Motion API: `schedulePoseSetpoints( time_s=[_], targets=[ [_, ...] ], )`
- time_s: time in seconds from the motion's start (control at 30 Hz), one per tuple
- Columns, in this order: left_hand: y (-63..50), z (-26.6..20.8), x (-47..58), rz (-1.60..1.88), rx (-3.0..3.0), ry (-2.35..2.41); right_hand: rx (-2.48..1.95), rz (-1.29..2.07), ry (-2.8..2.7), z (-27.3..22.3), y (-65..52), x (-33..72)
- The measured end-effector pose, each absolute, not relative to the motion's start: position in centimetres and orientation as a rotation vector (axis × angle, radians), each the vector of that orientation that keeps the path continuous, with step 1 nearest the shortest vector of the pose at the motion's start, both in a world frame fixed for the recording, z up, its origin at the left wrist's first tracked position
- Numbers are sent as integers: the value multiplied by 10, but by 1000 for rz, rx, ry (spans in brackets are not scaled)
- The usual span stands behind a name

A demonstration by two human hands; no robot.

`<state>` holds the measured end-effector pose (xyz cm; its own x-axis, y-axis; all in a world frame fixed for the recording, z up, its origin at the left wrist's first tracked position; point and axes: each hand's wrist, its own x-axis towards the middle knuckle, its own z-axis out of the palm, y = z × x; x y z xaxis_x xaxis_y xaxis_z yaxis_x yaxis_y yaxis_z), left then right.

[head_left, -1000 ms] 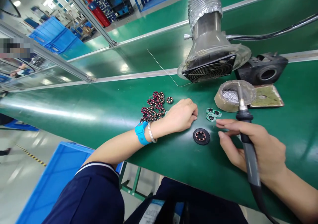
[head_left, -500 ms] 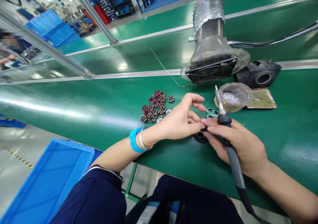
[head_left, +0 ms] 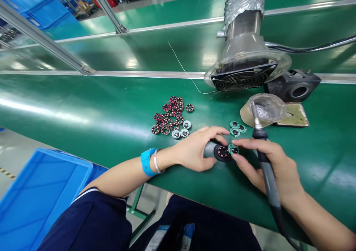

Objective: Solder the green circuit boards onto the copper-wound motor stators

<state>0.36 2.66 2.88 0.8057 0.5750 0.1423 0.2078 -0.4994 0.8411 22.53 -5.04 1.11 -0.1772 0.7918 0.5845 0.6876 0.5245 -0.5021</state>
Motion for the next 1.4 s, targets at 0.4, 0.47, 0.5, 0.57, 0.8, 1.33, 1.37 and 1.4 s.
schedulePoseSetpoints(
  time_s=[0.4, 0.47, 0.5, 0.57, 0.8, 1.33, 1.37, 1.4],
  targets=[
    [9, 14, 3, 503, 1973, 812, -1084, 389, -2062, 12, -42, 217],
    [14, 17, -2, 499, 1988, 787, -1092, 381, -2071, 12, -42, 216],
    [17, 17, -4, 517, 1999, 769, -1102, 374, -2074, 12, -42, 216],
    [21, 17, -5, 567, 2009, 714, -1111, 362, -2073, 12, -43, 217],
    [30, 22, 0, 466, 1845, 678, -1073, 347, -2029, 13, -44, 215],
    [29, 23, -1, 455, 1862, 697, -1018, 216, -2145, 7, -52, 218],
    [29, 22, -2, 467, 1868, 686, -1021, 229, -2145, 7, -53, 218],
    [29, 21, -3, 474, 1879, 675, -1018, 239, -2142, 7, -53, 217]
  ],
)
